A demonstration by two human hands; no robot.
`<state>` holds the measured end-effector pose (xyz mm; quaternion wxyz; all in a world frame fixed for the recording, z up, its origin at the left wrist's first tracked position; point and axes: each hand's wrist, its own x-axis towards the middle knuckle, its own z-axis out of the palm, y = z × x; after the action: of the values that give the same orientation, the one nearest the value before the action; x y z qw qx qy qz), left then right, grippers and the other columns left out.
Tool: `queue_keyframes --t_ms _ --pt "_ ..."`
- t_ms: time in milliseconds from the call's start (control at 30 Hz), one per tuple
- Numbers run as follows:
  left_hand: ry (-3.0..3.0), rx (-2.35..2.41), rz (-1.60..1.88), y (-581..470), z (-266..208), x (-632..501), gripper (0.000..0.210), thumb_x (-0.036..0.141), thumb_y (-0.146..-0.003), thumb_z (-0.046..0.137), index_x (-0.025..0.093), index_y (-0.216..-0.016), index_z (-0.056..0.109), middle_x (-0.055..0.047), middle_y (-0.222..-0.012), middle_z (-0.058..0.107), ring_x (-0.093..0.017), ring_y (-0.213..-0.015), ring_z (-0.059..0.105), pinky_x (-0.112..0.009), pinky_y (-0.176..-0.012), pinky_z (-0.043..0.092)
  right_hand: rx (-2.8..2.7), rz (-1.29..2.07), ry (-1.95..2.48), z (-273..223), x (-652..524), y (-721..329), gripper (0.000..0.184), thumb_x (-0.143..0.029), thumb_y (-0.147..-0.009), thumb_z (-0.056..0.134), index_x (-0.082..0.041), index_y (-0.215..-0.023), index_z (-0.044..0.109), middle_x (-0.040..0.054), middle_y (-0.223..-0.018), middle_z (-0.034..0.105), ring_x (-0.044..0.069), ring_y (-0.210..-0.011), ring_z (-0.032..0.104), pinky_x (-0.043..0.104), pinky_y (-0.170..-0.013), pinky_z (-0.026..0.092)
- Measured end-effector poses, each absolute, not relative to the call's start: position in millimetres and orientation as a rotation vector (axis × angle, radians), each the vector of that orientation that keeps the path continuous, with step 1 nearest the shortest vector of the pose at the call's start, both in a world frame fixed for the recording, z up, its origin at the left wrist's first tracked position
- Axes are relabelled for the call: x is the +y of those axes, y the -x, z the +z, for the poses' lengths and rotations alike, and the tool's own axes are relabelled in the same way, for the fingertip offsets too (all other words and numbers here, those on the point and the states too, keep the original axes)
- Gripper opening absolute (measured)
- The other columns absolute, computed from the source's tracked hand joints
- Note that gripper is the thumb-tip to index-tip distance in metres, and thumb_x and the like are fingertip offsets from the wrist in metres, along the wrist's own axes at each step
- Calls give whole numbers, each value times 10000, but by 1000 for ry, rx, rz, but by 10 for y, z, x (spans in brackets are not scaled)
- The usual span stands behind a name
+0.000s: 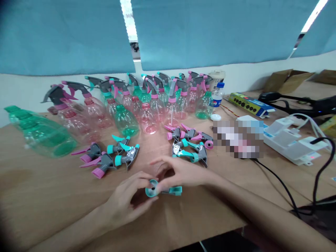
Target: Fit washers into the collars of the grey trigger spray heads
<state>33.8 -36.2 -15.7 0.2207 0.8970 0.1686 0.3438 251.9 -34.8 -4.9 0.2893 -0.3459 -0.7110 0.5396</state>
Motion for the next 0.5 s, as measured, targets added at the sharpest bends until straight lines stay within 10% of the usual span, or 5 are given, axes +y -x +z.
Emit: queue_keyframes --t_ms 167,500 --pt "-2192 1112 1104 -351 -201 -312 335 234 -820 638 221 -1102 458 -10 -891 582 -137 -700 599 -260 -599 521 -1580 356 1112 33 -397 -2559 44 -257 -857 602 -218 -856 583 10 -778 631 154 -741 628 298 -678 524" --pt "-2327 995 975 -363 -145 -336 307 367 -825 657 222 -1081 570 -17 -958 561 -148 -825 594 -259 -690 543 -2081 468 1025 -285 -513 -2212 281 -251 -851 595 -153 -1114 577 110 -1044 587 203 -956 581 334 -784 533"
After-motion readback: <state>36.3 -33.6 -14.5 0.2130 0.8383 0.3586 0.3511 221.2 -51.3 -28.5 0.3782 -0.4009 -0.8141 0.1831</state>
